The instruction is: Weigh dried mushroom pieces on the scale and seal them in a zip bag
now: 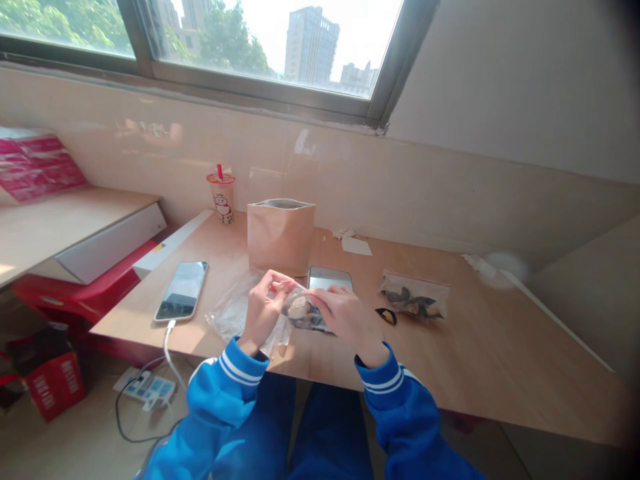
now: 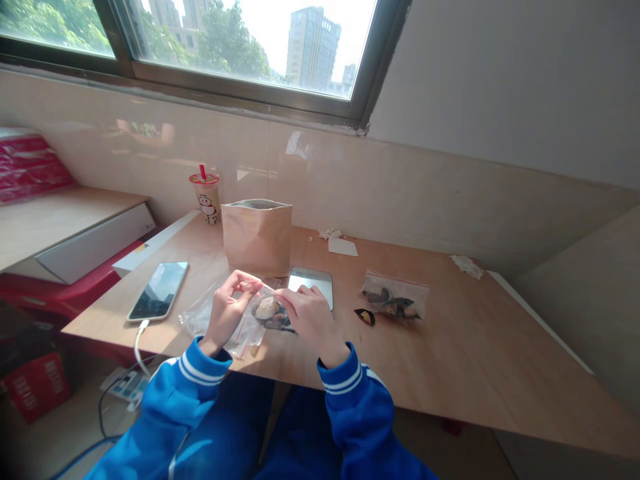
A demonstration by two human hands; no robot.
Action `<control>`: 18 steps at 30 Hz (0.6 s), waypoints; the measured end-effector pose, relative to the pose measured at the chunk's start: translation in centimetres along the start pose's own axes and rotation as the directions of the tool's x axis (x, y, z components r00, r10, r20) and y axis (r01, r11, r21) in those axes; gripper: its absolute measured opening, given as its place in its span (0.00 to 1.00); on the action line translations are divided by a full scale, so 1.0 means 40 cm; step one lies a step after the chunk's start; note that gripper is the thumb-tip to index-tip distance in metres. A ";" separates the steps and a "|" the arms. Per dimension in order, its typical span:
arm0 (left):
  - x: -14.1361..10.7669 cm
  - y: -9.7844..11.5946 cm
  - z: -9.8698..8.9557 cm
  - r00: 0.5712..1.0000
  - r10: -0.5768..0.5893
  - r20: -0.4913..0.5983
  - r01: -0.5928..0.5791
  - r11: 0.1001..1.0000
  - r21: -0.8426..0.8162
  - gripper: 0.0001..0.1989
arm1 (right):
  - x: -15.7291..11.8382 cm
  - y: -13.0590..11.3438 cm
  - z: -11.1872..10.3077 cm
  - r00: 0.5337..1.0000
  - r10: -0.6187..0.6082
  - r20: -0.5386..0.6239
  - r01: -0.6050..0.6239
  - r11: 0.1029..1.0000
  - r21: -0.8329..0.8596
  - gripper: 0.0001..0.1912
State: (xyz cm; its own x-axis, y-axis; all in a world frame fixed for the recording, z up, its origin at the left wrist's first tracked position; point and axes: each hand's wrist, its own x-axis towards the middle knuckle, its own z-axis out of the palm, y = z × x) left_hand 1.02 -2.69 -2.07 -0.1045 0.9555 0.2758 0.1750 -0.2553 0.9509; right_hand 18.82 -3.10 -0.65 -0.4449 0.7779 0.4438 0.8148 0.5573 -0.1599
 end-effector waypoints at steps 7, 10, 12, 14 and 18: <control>-0.012 0.004 -0.024 0.998 0.070 -0.005 -0.071 0.997 -0.036 0.12 | 0.008 -0.013 0.022 0.989 -0.074 -0.128 0.087 0.991 0.103 0.20; -0.012 0.011 -0.033 0.995 0.087 -0.058 -0.088 0.996 -0.018 0.12 | 0.000 -0.019 0.009 0.996 -0.068 -0.057 0.075 0.990 0.121 0.15; -0.009 0.015 -0.040 0.991 0.082 -0.101 -0.084 0.996 -0.017 0.13 | -0.007 -0.017 -0.003 0.999 -0.033 -0.015 0.034 0.995 0.092 0.14; -0.007 0.018 -0.047 0.991 0.075 -0.112 -0.078 0.997 -0.024 0.13 | -0.015 -0.011 -0.014 1.000 -0.015 -0.022 0.016 0.998 0.057 0.17; -0.003 0.018 -0.048 0.998 0.057 -0.040 -0.059 0.996 -0.073 0.13 | -0.029 0.000 -0.023 0.995 -0.041 -0.094 0.046 0.998 0.047 0.19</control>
State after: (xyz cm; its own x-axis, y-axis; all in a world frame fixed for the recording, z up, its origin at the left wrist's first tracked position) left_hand -0.73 -3.29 -1.15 -0.1331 0.9329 0.3345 0.1093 -0.3217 0.9405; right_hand 19.68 -4.28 -0.37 -0.4413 0.7235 0.5308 0.7754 0.6052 -0.1803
